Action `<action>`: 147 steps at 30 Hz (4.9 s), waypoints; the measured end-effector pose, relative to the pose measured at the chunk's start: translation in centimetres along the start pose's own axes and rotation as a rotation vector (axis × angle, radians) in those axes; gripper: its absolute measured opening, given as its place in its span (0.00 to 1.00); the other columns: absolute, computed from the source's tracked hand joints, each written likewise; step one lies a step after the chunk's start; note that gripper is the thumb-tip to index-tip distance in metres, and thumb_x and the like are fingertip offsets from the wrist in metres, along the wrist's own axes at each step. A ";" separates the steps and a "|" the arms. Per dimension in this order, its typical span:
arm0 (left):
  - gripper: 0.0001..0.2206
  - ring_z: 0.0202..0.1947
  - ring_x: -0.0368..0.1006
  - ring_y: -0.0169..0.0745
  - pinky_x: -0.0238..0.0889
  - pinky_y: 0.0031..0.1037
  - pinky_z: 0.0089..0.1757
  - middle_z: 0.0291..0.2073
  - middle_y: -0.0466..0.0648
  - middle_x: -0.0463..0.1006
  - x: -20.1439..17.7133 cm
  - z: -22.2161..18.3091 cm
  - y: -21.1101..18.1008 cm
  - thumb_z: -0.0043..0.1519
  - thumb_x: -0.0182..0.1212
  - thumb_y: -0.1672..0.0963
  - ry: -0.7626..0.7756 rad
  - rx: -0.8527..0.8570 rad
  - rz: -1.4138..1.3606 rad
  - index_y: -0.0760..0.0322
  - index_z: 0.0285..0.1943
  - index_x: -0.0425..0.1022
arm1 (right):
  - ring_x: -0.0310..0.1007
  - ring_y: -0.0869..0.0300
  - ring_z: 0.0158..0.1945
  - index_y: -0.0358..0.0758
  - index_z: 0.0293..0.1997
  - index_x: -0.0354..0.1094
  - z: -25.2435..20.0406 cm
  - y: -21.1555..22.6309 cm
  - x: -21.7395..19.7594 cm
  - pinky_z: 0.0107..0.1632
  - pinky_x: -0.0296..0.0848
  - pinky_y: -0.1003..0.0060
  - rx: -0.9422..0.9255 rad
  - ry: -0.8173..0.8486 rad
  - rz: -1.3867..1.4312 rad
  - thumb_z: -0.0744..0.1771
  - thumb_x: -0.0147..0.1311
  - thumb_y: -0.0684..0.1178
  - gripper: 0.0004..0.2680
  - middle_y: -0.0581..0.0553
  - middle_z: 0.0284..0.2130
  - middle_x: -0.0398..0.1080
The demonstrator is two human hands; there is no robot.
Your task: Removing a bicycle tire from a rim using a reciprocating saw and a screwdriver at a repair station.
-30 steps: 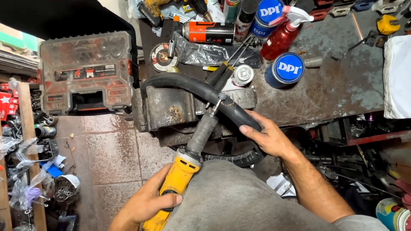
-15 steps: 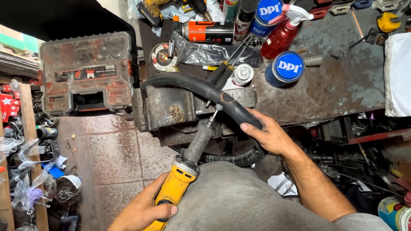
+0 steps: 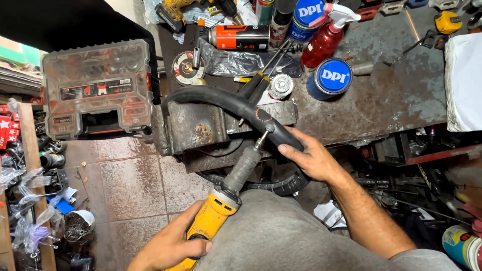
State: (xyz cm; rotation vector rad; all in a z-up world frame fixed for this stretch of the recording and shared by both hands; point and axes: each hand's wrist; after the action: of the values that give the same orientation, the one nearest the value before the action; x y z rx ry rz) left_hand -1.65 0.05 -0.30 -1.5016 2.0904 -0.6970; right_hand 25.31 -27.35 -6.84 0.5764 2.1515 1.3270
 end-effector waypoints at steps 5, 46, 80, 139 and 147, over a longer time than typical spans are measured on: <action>0.42 0.55 0.73 0.29 0.65 0.23 0.55 0.59 0.36 0.79 0.2 0.6 -0.7 0.46 0.67 0.50 -0.032 0.021 -0.004 0.49 0.75 0.63 | 0.74 0.66 0.58 0.46 0.69 0.67 -0.2 0.0 0.2 0.62 0.68 0.69 0.029 -0.016 -0.053 0.66 0.55 0.62 0.24 0.55 0.56 0.76; 0.40 0.68 0.65 0.26 0.52 0.23 0.65 0.71 0.35 0.72 -0.9 0.3 -1.9 0.52 0.70 0.51 -0.087 -0.019 -0.073 0.52 0.78 0.60 | 0.77 0.68 0.49 0.50 0.68 0.67 -0.5 0.2 0.1 0.55 0.71 0.70 -0.010 -0.035 -0.160 0.66 0.56 0.61 0.22 0.59 0.48 0.80; 0.46 0.67 0.67 0.21 0.51 0.18 0.64 0.70 0.33 0.74 -1.4 -1.7 0.3 0.47 0.74 0.51 -0.099 -0.175 -0.095 0.49 0.80 0.58 | 0.81 0.65 0.45 0.54 0.69 0.66 -0.4 0.6 0.4 0.49 0.73 0.69 0.045 -0.020 -0.197 0.65 0.55 0.64 0.23 0.57 0.45 0.82; 0.43 0.61 0.71 0.24 0.59 0.20 0.61 0.65 0.32 0.77 -0.3 -1.6 -1.5 0.48 0.70 0.50 -0.046 -0.130 -0.042 0.46 0.79 0.59 | 0.73 0.69 0.53 0.48 0.68 0.68 -0.3 0.0 0.4 0.59 0.67 0.71 0.014 -0.023 -0.100 0.66 0.56 0.60 0.22 0.58 0.52 0.77; 0.43 0.69 0.65 0.26 0.51 0.24 0.66 0.72 0.36 0.72 0.3 -1.6 0.1 0.49 0.71 0.52 -0.090 -0.017 -0.268 0.55 0.79 0.61 | 0.72 0.68 0.56 0.47 0.69 0.67 -0.3 -0.1 0.3 0.61 0.65 0.71 0.020 -0.014 -0.080 0.66 0.56 0.59 0.22 0.57 0.55 0.76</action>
State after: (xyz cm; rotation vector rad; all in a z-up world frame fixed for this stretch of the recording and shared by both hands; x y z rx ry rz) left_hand -2.84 -0.03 0.85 -1.8086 1.8532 -0.6936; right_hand 24.85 -27.43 -6.87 0.5007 2.1562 1.2560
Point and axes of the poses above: each hand's wrist, its own z-axis towards the middle knuckle, its own x-axis out of the palm, y = z × x
